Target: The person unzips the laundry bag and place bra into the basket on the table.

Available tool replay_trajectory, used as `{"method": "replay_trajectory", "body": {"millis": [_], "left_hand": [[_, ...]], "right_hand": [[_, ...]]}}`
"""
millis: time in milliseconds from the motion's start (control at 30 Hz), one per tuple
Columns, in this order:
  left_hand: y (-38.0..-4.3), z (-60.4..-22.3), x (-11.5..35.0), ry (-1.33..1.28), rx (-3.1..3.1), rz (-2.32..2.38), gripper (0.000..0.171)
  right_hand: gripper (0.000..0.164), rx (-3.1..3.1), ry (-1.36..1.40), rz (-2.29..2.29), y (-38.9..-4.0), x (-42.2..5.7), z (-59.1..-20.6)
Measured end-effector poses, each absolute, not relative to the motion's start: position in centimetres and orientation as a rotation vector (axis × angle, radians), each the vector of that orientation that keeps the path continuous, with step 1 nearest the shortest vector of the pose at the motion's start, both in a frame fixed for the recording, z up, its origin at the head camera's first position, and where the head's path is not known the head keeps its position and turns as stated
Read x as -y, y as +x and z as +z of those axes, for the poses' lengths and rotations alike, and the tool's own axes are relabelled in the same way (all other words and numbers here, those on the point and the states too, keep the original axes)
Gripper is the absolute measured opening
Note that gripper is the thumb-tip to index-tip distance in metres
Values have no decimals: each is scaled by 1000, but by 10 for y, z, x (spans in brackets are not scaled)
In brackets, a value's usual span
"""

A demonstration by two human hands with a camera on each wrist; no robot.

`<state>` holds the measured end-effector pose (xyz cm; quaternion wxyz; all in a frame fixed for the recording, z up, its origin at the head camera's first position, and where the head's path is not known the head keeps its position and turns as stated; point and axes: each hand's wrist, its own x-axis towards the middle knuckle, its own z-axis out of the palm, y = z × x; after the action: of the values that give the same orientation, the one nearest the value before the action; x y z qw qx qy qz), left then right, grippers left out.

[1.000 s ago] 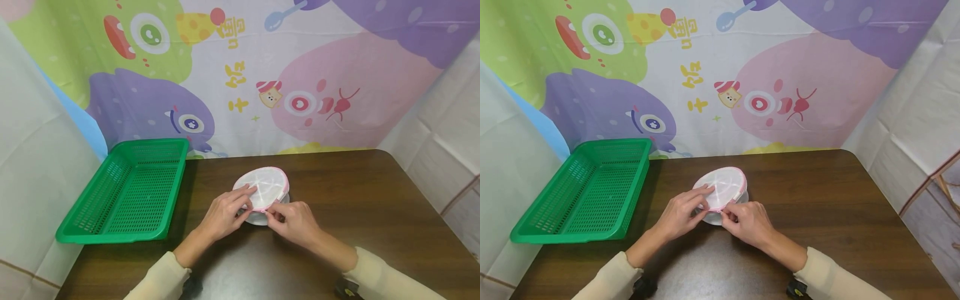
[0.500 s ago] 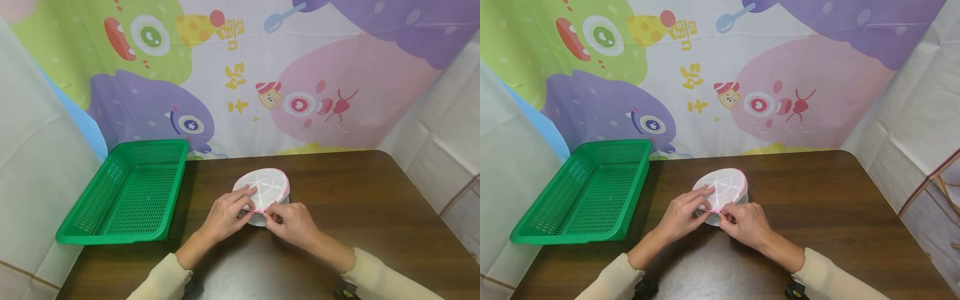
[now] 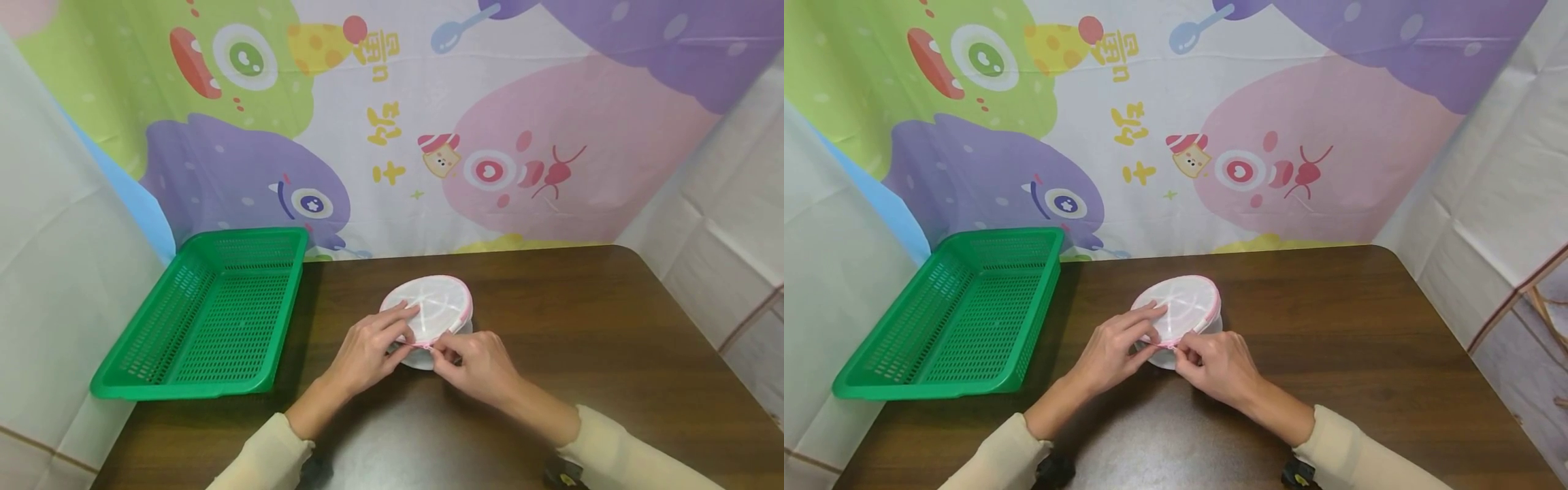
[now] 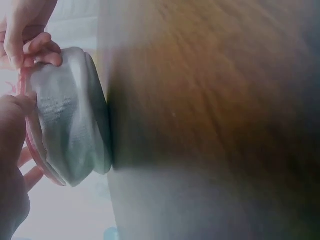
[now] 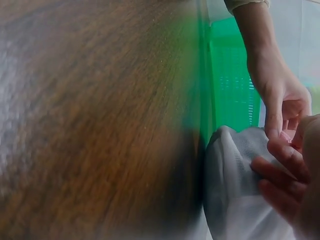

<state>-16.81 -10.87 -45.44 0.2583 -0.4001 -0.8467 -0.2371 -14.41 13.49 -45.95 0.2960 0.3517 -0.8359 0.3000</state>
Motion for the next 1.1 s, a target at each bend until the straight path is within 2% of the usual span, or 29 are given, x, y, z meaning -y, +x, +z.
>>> {"method": "replay_trajectory", "body": {"millis": [533, 1100], "left_hand": [[-168, -456, 109, -1082, 2252, -633, 25], [-169, -456, 107, -1072, 2289, -669, 20]], "right_hand": [[19, 2207, 941, 811, -143, -134, -458], [19, 2189, 939, 816, -143, -136, -460]]}}
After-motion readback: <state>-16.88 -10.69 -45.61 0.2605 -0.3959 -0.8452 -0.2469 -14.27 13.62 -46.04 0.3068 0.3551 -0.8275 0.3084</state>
